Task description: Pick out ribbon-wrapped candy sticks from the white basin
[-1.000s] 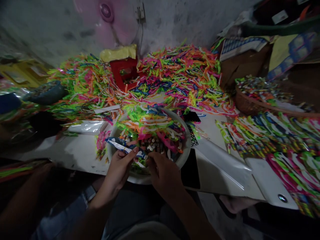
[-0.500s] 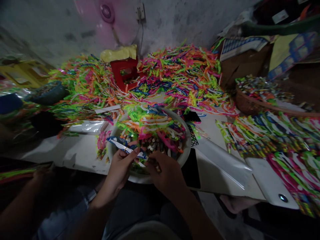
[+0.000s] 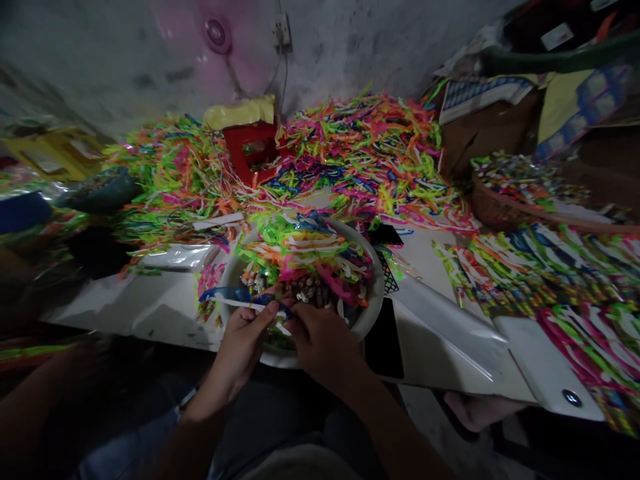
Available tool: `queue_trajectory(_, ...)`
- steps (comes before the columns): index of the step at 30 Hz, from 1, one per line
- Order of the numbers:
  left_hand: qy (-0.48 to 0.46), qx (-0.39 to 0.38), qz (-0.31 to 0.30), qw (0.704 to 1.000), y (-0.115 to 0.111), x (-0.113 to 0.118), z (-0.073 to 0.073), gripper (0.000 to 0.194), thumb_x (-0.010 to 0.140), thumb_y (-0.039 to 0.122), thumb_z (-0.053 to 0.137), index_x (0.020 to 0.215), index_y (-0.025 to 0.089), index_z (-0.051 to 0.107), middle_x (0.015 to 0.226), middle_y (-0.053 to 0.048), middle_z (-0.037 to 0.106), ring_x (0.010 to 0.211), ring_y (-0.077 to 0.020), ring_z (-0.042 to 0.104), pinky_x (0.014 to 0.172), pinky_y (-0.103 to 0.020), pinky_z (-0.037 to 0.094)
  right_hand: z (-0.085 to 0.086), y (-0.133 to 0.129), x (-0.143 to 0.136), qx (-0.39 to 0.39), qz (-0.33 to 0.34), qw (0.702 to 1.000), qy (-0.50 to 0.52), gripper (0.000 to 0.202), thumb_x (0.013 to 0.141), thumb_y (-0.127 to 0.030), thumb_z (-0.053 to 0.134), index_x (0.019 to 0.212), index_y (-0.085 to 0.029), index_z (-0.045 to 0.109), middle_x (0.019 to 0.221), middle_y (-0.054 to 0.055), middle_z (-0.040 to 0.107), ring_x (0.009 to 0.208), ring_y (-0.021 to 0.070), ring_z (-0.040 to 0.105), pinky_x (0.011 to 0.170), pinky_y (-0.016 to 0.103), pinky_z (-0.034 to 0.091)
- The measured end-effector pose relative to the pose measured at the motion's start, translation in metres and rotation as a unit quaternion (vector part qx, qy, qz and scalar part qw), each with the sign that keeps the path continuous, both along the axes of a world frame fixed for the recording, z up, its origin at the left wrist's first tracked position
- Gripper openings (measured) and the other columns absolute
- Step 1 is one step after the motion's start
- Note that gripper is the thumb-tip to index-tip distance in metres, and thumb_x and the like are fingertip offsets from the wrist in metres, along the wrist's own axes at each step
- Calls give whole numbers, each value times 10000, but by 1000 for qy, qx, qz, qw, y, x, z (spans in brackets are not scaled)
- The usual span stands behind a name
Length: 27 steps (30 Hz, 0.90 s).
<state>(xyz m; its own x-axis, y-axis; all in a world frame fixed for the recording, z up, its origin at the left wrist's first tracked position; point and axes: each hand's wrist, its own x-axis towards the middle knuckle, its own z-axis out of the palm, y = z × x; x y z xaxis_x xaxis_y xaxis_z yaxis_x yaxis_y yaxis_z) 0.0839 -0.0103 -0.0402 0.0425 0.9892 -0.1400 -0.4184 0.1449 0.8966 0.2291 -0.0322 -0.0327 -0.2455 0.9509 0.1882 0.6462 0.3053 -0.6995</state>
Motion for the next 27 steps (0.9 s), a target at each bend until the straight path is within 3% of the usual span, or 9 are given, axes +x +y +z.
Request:
queue_trajectory(3, -18, -10, 14, 1000, 0, -1, 1, 208, 676, 266, 740, 586, 159, 586, 803, -6, 704, 846, -135, 646, 783, -225, 479, -6, 4, -8, 77, -27, 996, -46, 212, 897, -270, 406, 895, -163, 589, 738, 53, 612, 676, 182, 544, 600, 262, 316)
queue_trajectory(6, 6, -19, 18, 1000, 0, -10, 8, 212, 658, 302, 751, 767, 164, 633, 716, -9, 680, 729, -150, 651, 694, -250, 500, -6, 12, -7, 69, 5, 997, -31, 186, 894, -288, 454, 906, -183, 607, 814, 42, 643, 756, 180, 567, 663, 259, 351)
queue_trajectory(11, 168, 69, 174, 968, 21, -73, 25, 579, 668, 399, 724, 1186, 222, 534, 655, 38, 635, 558, -104, 575, 569, -196, 443, 5, 31, 12, -6, 34, 992, -123, 196, 867, -344, 544, 948, -191, 636, 938, 48, 668, 892, 206, 605, 739, 282, 392)
queue_trajectory(14, 372, 77, 194, 904, 44, -129, 22, 672, 718, 447, 658, 1305, 211, 433, 739, -7, 658, 575, -127, 560, 574, -225, 438, 4, 38, 12, -33, 24, 971, -235, 193, 806, -352, 624, 888, -181, 659, 883, 83, 681, 839, 250, 627, 656, 289, 385)
queue_trajectory(17, 606, 19, 168, 777, 62, -168, 9, 615, 802, 461, 536, 1315, 136, 439, 875, -135, 680, 719, -241, 618, 654, -335, 458, -1, 40, 1, -18, 46, 967, -249, 197, 766, -362, 665, 818, -173, 654, 792, 88, 680, 762, 238, 633, 601, 267, 364)
queue_trajectory(19, 704, -4, 153, 693, 66, -175, 3, 634, 813, 455, 506, 1323, 84, 431, 1015, -226, 647, 886, -341, 615, 740, -427, 449, -5, 40, -6, -7, 44, 970, -241, 173, 776, -343, 651, 788, -171, 638, 752, 74, 670, 720, 215, 626, 577, 252, 345)
queue_trajectory(21, 744, 34, 149, 651, 63, -168, 2, 622, 814, 437, 495, 1304, 58, 447, 1154, -268, 579, 1025, -386, 564, 821, -477, 423, -7, 41, -9, -2, 35, 975, -219, 158, 803, -330, 616, 771, -176, 615, 760, 50, 657, 717, 187, 614, 579, 240, 338)
queue_trajectory(24, 688, 164, 97, 700, 49, -133, 11, 478, 830, 424, 471, 1188, 118, 553, 1201, -182, 582, 1095, -304, 544, 895, -411, 424, -7, 42, -5, 24, 5, 989, -144, 144, 847, -293, 543, 777, -172, 572, 813, 36, 630, 762, 161, 585, 640, 237, 357)
queue_trajectory(27, 619, 228, -46, 750, 35, -89, 23, 380, 832, 451, 486, 1081, 195, 615, 1103, -91, 651, 1023, -229, 591, 897, -341, 438, -8, 39, 4, 28, -31, 998, -36, 118, 865, -252, 472, 882, -163, 547, 876, 52, 615, 787, 159, 566, 692, 248, 378)
